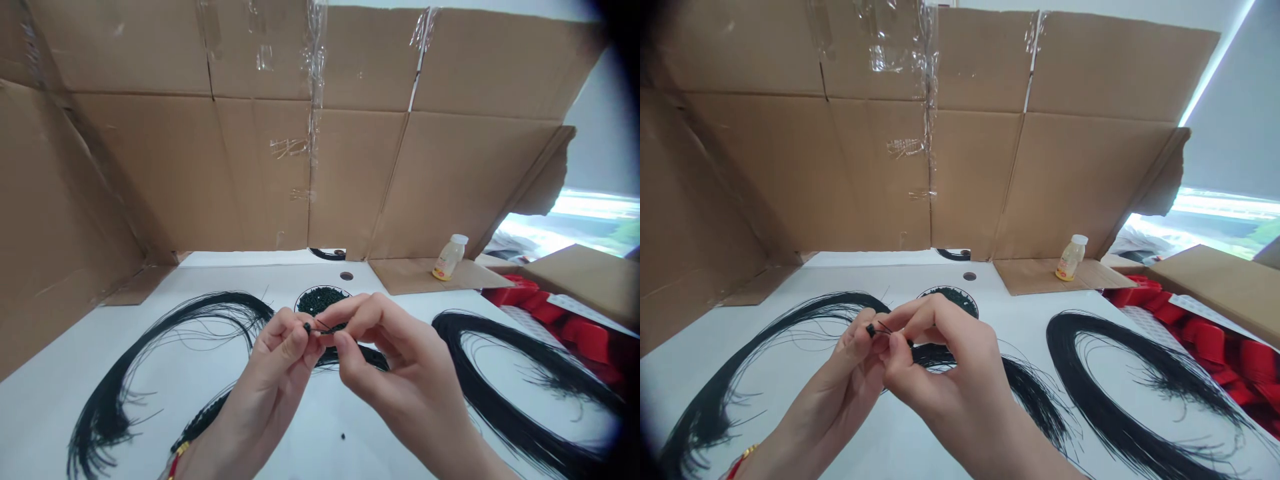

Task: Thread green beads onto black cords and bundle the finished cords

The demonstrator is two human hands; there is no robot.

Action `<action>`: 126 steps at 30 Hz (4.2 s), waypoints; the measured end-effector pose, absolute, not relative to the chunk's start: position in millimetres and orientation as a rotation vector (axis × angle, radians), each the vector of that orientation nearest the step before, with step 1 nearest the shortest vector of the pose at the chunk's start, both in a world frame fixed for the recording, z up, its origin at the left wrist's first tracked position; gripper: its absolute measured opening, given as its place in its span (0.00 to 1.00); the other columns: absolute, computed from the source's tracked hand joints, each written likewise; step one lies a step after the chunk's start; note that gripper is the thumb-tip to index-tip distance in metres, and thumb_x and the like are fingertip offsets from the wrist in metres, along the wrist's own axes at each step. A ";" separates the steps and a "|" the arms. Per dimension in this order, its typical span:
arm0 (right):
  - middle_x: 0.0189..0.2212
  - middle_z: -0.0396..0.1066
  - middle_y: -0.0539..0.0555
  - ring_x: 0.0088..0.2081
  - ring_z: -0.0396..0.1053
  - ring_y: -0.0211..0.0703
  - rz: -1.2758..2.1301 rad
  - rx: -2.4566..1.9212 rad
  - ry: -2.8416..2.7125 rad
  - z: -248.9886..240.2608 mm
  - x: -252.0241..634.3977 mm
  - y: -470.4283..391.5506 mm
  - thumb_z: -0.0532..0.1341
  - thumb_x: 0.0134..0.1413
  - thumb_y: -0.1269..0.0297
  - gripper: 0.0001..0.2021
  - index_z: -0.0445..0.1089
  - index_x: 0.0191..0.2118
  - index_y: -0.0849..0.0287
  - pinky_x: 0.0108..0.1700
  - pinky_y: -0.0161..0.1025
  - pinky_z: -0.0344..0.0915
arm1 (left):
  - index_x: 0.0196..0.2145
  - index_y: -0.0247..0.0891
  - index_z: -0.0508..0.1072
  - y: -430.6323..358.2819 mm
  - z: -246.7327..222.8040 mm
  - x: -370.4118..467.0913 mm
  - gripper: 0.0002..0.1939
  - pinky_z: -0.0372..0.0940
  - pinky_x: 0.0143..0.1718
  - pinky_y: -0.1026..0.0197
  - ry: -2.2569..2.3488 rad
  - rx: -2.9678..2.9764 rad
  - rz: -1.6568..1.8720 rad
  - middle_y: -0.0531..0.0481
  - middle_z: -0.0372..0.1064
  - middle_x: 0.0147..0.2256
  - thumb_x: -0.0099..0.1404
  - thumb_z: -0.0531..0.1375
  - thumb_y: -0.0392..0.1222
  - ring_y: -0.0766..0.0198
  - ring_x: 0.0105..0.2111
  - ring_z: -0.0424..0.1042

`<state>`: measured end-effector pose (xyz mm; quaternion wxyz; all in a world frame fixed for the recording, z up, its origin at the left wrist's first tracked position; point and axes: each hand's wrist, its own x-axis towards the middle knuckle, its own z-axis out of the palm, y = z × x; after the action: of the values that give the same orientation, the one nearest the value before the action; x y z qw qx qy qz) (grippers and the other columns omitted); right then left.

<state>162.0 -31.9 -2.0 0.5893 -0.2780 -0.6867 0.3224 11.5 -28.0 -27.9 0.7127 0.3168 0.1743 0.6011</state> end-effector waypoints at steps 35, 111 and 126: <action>0.36 0.74 0.47 0.36 0.73 0.34 0.637 -0.697 -1.795 -1.0 166.5 -26.4 0.62 0.57 0.76 0.09 0.65 0.30 0.56 0.37 0.30 0.72 | 0.26 0.38 0.74 -23.4 -24.8 5.3 0.14 0.69 0.35 0.73 0.624 0.933 1.426 0.56 0.74 0.28 0.55 0.77 0.40 0.71 0.31 0.72; 0.35 0.80 0.49 0.32 0.78 0.35 0.331 -0.705 -1.721 -11.0 151.9 -37.5 0.62 0.55 0.77 0.09 0.64 0.30 0.56 0.35 0.29 0.75 | 0.25 0.37 0.73 -34.9 -13.8 6.9 0.18 0.61 0.28 0.71 0.782 0.889 1.407 0.57 0.65 0.24 0.60 0.72 0.52 0.71 0.25 0.63; 0.36 0.80 0.49 0.33 0.79 0.36 0.281 -0.723 -1.744 -11.3 151.8 -38.1 0.62 0.54 0.76 0.09 0.64 0.31 0.56 0.35 0.31 0.75 | 0.26 0.38 0.72 -36.2 -14.6 7.9 0.18 0.62 0.30 0.71 0.796 0.888 1.417 0.56 0.65 0.24 0.62 0.70 0.52 0.70 0.27 0.63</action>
<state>151.8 -38.1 -11.3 0.5781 -0.3089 -0.7456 0.1202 7.9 -36.2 -14.6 0.6010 0.3834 0.3436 0.6114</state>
